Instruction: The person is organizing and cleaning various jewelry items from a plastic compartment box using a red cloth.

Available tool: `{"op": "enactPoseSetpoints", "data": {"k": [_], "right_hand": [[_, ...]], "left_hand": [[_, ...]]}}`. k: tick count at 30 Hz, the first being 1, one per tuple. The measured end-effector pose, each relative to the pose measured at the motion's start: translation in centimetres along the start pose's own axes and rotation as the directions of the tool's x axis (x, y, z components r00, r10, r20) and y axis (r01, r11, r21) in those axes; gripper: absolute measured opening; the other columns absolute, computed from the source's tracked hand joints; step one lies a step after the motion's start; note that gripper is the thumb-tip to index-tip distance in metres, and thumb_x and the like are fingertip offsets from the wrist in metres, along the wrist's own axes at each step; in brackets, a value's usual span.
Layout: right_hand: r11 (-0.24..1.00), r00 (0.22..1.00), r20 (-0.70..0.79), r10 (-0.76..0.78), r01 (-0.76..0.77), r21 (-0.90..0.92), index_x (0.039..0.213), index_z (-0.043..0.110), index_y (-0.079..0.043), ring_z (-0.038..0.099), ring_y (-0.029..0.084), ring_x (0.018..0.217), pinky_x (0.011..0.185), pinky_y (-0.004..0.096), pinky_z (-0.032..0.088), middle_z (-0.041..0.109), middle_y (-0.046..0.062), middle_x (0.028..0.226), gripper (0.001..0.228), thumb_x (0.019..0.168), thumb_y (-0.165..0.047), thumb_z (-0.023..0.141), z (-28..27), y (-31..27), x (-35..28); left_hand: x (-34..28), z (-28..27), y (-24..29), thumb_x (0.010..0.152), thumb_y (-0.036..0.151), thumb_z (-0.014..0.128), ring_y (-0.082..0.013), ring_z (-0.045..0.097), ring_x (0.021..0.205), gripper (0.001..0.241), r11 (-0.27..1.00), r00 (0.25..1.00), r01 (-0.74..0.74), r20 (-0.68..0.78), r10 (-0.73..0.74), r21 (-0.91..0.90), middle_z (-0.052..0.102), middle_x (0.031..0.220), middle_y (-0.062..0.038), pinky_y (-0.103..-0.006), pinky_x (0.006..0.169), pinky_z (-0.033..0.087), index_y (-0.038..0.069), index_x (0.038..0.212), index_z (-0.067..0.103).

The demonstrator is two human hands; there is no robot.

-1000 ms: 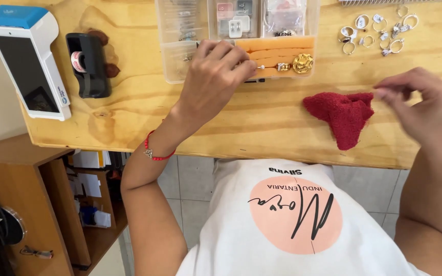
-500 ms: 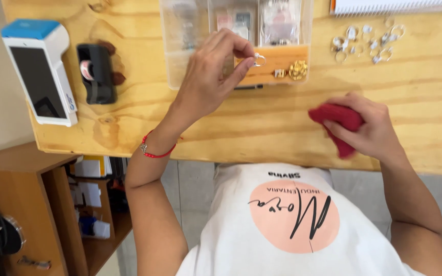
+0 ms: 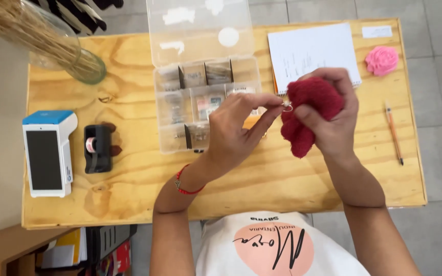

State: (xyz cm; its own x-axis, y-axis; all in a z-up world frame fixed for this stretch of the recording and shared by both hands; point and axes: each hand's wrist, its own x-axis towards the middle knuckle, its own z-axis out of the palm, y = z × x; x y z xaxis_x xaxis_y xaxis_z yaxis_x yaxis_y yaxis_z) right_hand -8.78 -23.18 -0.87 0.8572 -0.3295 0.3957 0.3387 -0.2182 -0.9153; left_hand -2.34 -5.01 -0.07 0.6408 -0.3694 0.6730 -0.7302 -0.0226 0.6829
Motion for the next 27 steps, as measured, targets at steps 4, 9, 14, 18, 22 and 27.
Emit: {"op": "enactPoseSetpoints", "data": {"k": [4, 9, 14, 18, 22, 27], "right_hand": [[0.992, 0.995, 0.030, -0.098, 0.095, 0.085, 0.110, 0.057, 0.003, 0.071, 0.023, 0.086, 0.076, 0.033, 0.057, 0.071, 0.022, 0.098, 0.047, 0.078, -0.001, 0.091, -0.1, 2.0, 1.0], [0.984, 0.995, -0.016, -0.098, 0.099, 0.147, 0.102, 0.057, 0.000, 0.073, 0.026, 0.084, 0.074, 0.032, 0.057, 0.071, 0.023, 0.091, 0.041, 0.078, 0.002, 0.089, -0.2, 3.6, 1.2], [0.941, 0.998, 0.065, 0.023, -0.044, 0.336, 0.102, 0.056, -0.005, 0.069, 0.019, 0.076, 0.074, 0.027, 0.056, 0.069, 0.018, 0.087, 0.038, 0.079, -0.007, 0.086, -0.7, 5.0, 2.0], [0.920, 0.993, 0.092, 0.067, -0.097, 0.379, 0.101, 0.057, -0.007, 0.072, 0.021, 0.076, 0.072, 0.026, 0.056, 0.070, 0.017, 0.085, 0.037, 0.078, -0.008, 0.086, -0.4, 4.7, 2.3], [0.972, 0.998, 0.039, -0.042, 0.032, 0.232, 0.101, 0.056, -0.006, 0.068, 0.019, 0.076, 0.074, 0.028, 0.054, 0.069, 0.019, 0.088, 0.039, 0.078, -0.004, 0.088, 0.0, 4.4, 1.8], [0.969, 0.997, 0.032, -0.065, 0.055, 0.242, 0.101, 0.053, -0.006, 0.066, 0.017, 0.074, 0.073, 0.028, 0.056, 0.067, 0.019, 0.088, 0.038, 0.082, -0.004, 0.085, -0.3, 4.6, 1.7]], "left_hand": [[0.2, 0.4, -1.2, 0.092, 0.013, 0.080, -0.0145, 0.074, 0.082, 0.021, 0.993, 0.989, -0.108, -0.098, 0.112, 0.043, 0.077, 0.095, 0.005, -0.0280, 0.081, 0.061, 0.017, 0.112, 0.073], [0.4, 0.8, -1.7, 0.091, 0.009, 0.081, -0.0128, 0.075, 0.089, 0.028, 0.992, 0.987, -0.121, -0.098, 0.124, 0.034, 0.076, 0.104, 0.005, -0.0303, 0.085, 0.061, 0.016, 0.116, 0.072], [0.8, 0.5, -1.9, 0.098, 0.009, 0.072, -0.0156, 0.076, 0.085, 0.018, 0.936, 0.993, 0.114, 0.054, -0.102, -0.332, 0.074, 0.093, 0.002, -0.0294, 0.083, 0.057, 0.015, 0.114, 0.066], [1.1, 0.4, -2.8, 0.101, 0.021, 0.071, -0.0102, 0.074, 0.090, 0.014, 0.844, 0.976, 0.212, 0.159, -0.152, -0.493, 0.073, 0.096, 0.006, -0.0282, 0.087, 0.055, 0.019, 0.113, 0.066], [1.0, 1.1, -3.0, 0.091, 0.023, 0.081, -0.0129, 0.073, 0.085, 0.021, 0.908, 0.992, 0.122, 0.033, -0.118, -0.400, 0.070, 0.092, 0.004, -0.0294, 0.083, 0.053, 0.017, 0.105, 0.066], [1.1, 0.8, -3.0, 0.093, 0.021, 0.079, -0.0122, 0.072, 0.083, 0.016, 0.922, 0.998, 0.064, 0.008, -0.066, -0.381, 0.068, 0.094, 0.004, -0.0290, 0.082, 0.053, 0.017, 0.104, 0.069]]}}
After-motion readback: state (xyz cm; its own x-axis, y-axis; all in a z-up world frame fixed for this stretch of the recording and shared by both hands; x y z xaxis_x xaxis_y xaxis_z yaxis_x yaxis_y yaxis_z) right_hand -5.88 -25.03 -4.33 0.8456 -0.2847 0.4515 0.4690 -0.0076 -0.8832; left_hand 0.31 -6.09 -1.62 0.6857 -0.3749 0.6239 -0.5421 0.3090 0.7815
